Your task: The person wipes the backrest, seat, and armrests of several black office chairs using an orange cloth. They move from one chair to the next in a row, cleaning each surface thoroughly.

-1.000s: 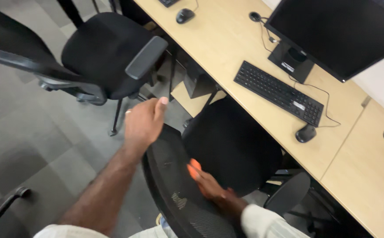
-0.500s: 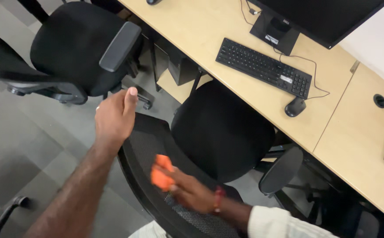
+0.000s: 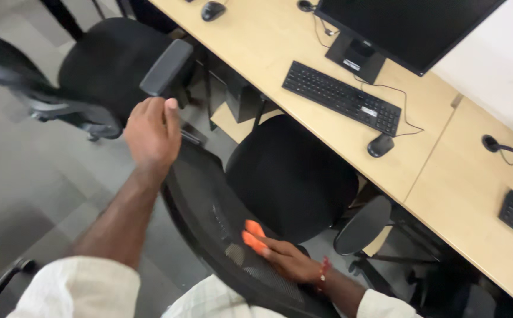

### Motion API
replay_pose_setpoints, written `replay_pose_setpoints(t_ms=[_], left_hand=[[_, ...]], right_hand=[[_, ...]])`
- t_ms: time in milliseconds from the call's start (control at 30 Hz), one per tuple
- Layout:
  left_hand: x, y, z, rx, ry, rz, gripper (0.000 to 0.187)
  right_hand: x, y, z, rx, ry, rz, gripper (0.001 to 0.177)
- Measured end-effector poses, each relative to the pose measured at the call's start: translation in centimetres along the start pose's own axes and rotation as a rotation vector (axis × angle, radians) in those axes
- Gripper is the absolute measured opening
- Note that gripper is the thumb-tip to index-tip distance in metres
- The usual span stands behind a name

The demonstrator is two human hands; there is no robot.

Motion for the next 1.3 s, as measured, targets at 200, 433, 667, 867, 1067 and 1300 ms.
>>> replay_pose_setpoints(t_ms=[200,433,667,867,1067,1300], left_hand=[[-0.1,3.7,3.2,-0.057,-0.154,-0.108,0.016],[-3.9,12.5,10.2,-0.103,-0.094,-0.266,0.025],[-4.0,12.5,10.6,-0.233,-0.088,-0.235,0.023],[-3.8,12.7,10.8,-0.254,-0.065,-0.267,0.027],[-3.7,12.3,10.7,-0.311,-0.105,-0.265,0.029],[-4.5,11.5,10.8,-0.513,0.02,-0.184,0.036]], right_hand=[[6.3,-9.0,1.7,-0.292,-0.054,0.255,0.057],[-1.0,1.0,7.3,0.065,-0.026,0.274,0.058],[-9.3,10.6,9.8,0.066,0.05,0.325,0.059],[-8.9,12.6,3.3,0.08,0.022,0.2,0.059],[-0.2,1.4,-3.5,-0.037,-0.141,-0.154,0.059],[4.2,-7.2,-1.6,0.214,-0.09,0.473,0.063]])
Point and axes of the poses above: each hand's wrist, its own z-axis away from the middle knuckle, its own x-axis out of the palm, y = z × x, the point moved 6 cm from there along -z, towards the middle knuckle, and after that the axes turned 3 degrees about x, right-handed, at the moved point
